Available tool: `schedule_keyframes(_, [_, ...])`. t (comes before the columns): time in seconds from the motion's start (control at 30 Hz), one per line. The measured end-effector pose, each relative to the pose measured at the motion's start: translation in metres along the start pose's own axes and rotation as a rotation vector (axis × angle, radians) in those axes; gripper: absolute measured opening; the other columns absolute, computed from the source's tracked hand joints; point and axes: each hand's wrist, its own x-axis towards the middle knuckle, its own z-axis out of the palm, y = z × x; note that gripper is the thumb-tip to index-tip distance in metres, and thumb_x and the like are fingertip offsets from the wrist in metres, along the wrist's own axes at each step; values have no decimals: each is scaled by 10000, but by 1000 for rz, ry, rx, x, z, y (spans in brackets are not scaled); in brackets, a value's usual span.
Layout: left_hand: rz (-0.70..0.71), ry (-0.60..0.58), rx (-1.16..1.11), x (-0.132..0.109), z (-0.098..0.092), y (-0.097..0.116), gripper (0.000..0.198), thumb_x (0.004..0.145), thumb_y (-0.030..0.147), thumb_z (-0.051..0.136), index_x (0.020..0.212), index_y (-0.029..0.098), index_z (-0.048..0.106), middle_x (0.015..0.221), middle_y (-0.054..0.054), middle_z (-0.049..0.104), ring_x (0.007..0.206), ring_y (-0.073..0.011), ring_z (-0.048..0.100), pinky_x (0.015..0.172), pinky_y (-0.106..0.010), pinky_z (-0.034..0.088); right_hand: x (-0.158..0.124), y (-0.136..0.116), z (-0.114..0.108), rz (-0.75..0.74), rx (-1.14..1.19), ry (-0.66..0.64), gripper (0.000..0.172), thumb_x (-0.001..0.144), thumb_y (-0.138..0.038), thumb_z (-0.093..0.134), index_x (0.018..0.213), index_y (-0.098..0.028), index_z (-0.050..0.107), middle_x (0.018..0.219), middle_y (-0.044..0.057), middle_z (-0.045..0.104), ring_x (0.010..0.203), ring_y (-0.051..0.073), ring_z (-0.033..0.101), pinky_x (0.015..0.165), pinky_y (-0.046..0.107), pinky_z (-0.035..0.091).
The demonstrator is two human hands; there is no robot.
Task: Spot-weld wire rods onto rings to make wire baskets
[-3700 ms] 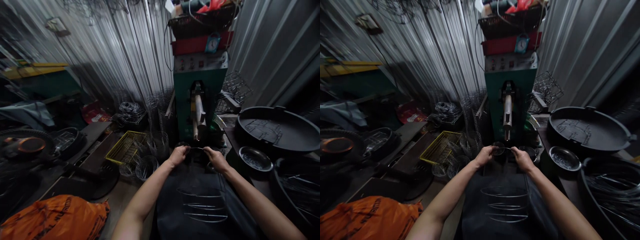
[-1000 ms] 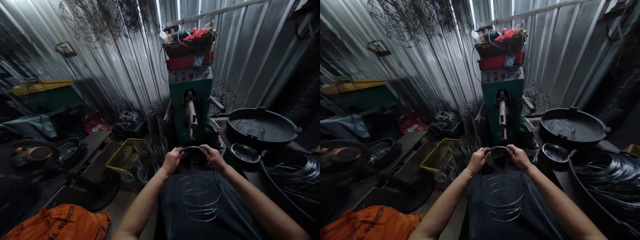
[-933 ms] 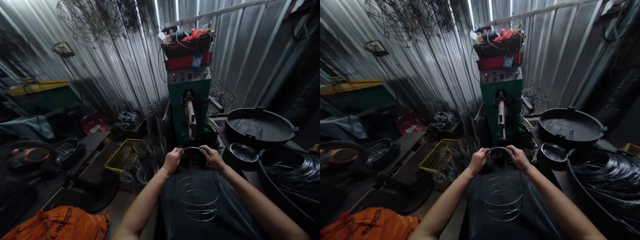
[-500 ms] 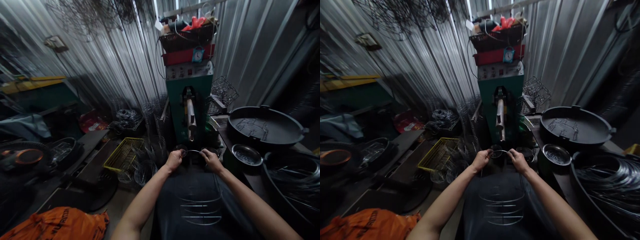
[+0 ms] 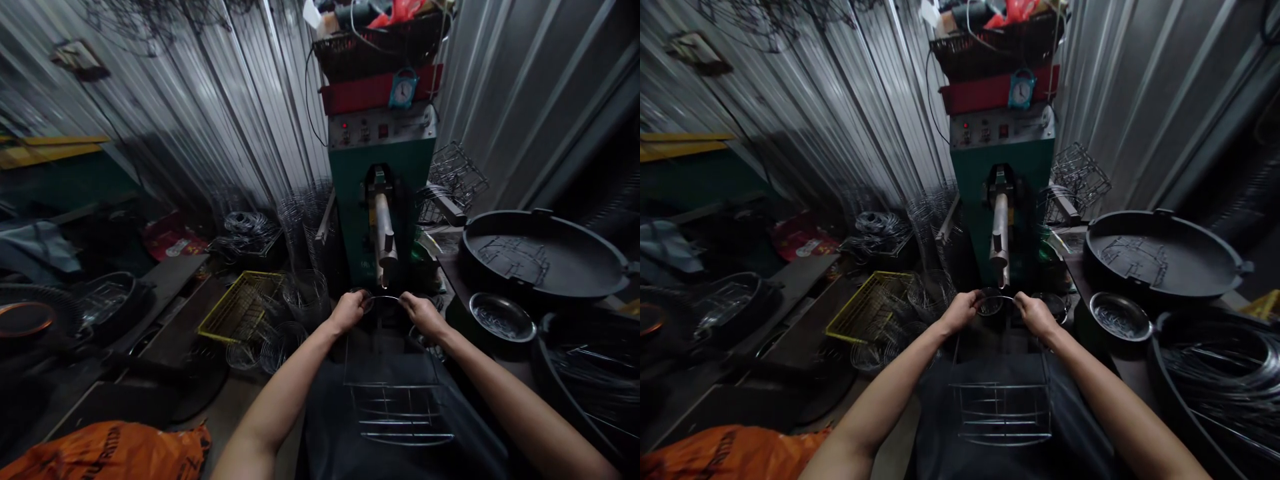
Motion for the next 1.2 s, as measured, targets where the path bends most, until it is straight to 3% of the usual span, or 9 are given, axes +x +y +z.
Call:
schedule_keyframes(0.53, [-62,9,-249,25,0,-8,201,765,223,463,870,124,604,740,-14,615,689,-113,526,663,-220,419,19,5,-6,40,-53,9,265,796,-382,330,790,-202,526,565,9,518,502,132,458,503,214,324])
schedule_keyframes(1.2, [26,25,-193,24,0,-9,185,769,221,459,854,125,592,725,-20,612,664,-108,529,625,-199,411,19,10,4,40,-62,60,293,823,-398,308,783,-209,528,539,6,511,482,136,463,484,218,297])
